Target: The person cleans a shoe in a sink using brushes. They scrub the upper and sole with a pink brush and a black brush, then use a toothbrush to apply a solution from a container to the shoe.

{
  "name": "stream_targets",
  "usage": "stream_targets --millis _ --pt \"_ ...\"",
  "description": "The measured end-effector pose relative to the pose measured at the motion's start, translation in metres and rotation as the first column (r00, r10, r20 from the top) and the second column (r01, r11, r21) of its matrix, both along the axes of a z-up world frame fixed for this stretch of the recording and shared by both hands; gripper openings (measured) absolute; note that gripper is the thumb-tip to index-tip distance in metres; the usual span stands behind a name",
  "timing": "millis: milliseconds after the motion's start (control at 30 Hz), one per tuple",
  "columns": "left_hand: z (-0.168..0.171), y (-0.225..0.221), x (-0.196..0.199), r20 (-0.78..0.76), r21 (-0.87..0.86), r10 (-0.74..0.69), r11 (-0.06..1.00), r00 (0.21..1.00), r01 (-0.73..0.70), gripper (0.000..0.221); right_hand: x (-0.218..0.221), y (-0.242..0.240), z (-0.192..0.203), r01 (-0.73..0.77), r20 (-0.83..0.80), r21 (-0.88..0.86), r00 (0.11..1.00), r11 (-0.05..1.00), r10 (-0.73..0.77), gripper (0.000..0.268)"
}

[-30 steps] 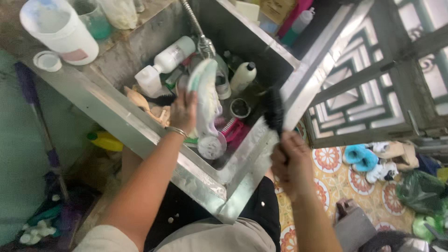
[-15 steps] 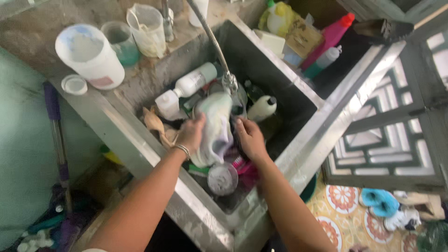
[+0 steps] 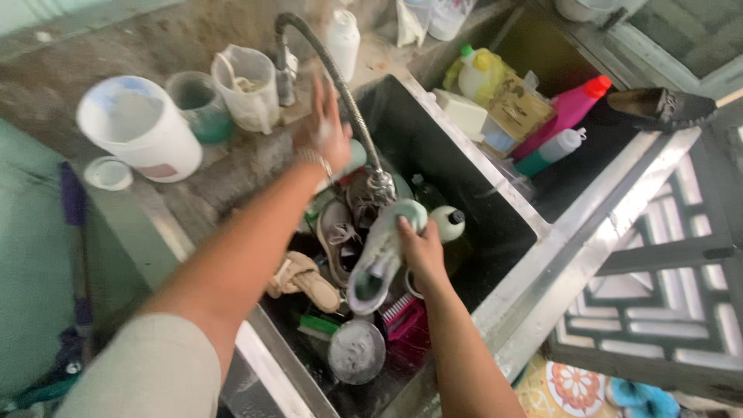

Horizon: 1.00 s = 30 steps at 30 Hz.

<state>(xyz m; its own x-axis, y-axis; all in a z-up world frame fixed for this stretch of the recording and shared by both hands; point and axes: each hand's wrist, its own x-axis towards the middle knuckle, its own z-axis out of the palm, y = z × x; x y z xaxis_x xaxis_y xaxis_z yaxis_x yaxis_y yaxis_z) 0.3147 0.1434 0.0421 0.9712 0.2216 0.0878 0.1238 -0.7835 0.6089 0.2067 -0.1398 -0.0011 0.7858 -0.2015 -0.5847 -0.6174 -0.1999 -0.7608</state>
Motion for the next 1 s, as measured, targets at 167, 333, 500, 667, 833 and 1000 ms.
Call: stream_targets --millis 167,333,500,667,833,1000 --pt "-0.009 0.049 0.115 -0.139 0.246 0.349 0.919 0.927 -0.309 0.152 0.002 0.01 0.036 -0.268 0.126 -0.245 0.944 0.932 0.304 0.067" --pt "0.001 0.036 0.043 -0.232 0.142 0.132 0.985 0.964 -0.101 0.09 0.007 0.017 0.041 -0.266 0.086 -0.178 0.955 0.947 0.285 0.063" --pt "-0.012 -0.019 -0.1 -0.388 -0.1 0.0 0.994 0.922 -0.043 0.09 0.01 0.008 0.009 -0.372 0.166 -0.057 0.912 0.927 0.376 0.073" --pt "-0.003 -0.067 -0.227 -0.628 -0.427 -0.254 0.903 0.736 -0.052 0.141 0.007 0.012 -0.001 -0.387 0.168 0.091 0.914 0.918 0.369 0.074" --pt "-0.064 -0.086 -0.223 -0.607 -0.314 -0.114 0.944 0.786 -0.105 0.093 -0.004 0.02 0.05 -0.32 0.1 0.194 0.947 0.927 0.306 0.077" --pt "-0.061 -0.093 -0.212 -0.777 -0.427 0.133 0.609 0.616 -0.669 0.057 0.001 0.007 0.051 -0.316 0.038 0.362 0.945 0.877 0.325 0.089"
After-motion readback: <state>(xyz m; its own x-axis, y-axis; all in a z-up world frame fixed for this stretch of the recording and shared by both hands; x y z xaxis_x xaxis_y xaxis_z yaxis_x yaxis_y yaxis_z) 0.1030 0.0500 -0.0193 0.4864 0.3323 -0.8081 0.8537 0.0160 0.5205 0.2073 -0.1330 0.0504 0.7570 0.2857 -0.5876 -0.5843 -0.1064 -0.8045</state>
